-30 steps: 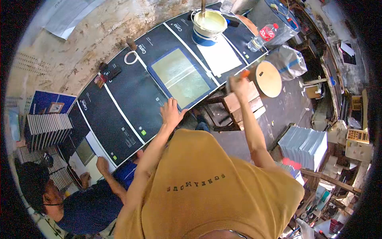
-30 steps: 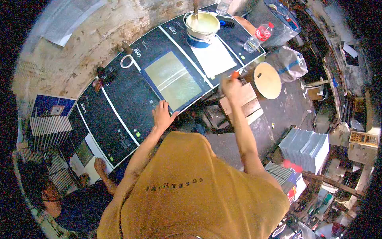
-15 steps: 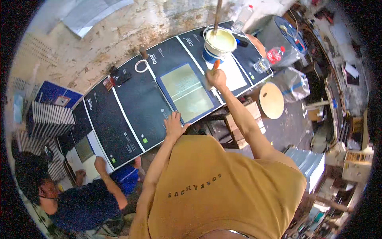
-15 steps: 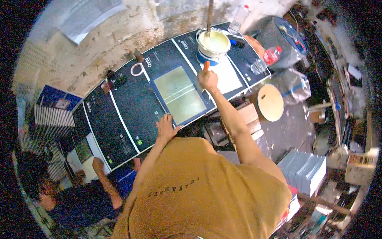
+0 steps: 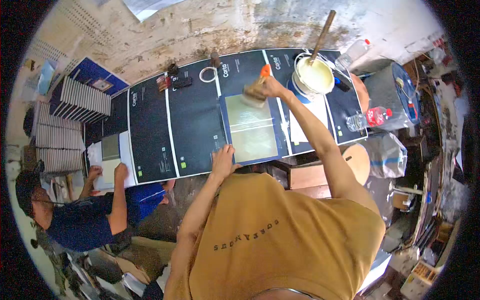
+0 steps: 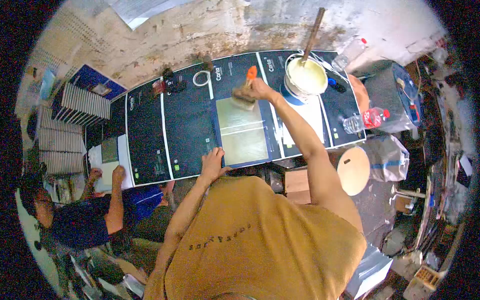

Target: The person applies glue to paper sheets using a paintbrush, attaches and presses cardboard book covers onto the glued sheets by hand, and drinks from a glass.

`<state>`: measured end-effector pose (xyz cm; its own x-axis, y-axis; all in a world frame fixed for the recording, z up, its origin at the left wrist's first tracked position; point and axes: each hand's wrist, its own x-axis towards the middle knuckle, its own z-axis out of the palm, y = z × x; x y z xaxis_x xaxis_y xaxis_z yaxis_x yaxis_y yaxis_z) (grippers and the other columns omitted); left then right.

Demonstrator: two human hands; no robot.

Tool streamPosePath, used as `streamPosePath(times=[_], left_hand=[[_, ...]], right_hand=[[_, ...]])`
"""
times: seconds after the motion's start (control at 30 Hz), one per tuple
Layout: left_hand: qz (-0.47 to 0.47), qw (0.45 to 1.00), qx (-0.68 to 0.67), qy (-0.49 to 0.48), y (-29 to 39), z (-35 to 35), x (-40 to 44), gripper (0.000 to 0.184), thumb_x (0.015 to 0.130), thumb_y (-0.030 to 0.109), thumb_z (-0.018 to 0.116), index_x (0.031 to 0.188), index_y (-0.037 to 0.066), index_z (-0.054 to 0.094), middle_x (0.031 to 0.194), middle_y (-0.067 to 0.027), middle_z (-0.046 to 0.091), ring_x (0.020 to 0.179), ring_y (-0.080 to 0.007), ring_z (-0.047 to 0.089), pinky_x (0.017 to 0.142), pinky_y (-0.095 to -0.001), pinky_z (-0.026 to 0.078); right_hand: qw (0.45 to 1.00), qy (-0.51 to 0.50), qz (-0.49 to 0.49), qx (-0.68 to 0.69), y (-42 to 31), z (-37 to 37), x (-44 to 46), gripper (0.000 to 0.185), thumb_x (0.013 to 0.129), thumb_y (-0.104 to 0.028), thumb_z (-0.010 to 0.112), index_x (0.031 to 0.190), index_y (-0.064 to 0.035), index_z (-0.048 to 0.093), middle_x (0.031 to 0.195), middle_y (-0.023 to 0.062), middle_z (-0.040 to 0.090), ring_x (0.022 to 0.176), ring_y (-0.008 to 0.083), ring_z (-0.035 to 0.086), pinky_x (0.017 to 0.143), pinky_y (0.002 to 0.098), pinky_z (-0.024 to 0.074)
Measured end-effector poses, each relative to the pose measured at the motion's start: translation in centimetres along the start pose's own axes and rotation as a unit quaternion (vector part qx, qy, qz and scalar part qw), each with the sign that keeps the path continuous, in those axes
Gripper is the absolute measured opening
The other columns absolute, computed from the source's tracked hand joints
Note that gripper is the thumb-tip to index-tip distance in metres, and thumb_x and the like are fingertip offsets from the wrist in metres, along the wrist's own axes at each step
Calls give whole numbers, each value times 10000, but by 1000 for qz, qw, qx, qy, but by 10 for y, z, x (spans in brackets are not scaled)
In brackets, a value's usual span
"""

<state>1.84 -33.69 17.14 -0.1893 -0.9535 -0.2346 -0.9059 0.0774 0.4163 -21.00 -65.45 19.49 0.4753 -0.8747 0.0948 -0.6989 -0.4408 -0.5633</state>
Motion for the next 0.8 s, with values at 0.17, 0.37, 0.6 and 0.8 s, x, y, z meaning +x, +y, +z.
streamPosePath(times=[0.17,0.37,0.6,0.8], left_hand=[[-37,999,17,-27,10,-7,3,678,711,291,856,1260,97,509,1289,-83,485,1175,-342,533,985,-605,390],[-48,999,14,-21,12,5,-1,709,714,327,848,1284,91,500,1320,-71,482,1173,-334,535,951,-582,409],[-45,991,-110,-62,-30,-16,40,559,780,527,743,1133,104,650,1153,-97,629,1121,-325,573,936,-568,429],[254,963,-55,72,29,-65,191,487,919,479,604,1136,48,673,1174,-102,669,1108,-348,577,946,-520,440]], right_hand=[[988,-35,-24,-149,-40,1,48,435,824,-481,671,934,-60,698,912,210,718,877,394,696,784,500,540],[972,-179,-91,-120,-83,50,93,366,860,-418,686,928,-58,697,937,234,704,888,376,694,766,477,548],[898,270,22,346,-102,-55,25,367,846,-315,769,1025,1,718,979,101,740,872,187,690,798,343,541],[697,473,173,511,-43,-120,-176,489,912,-216,727,1263,87,570,1225,119,635,1092,165,606,963,315,477]])
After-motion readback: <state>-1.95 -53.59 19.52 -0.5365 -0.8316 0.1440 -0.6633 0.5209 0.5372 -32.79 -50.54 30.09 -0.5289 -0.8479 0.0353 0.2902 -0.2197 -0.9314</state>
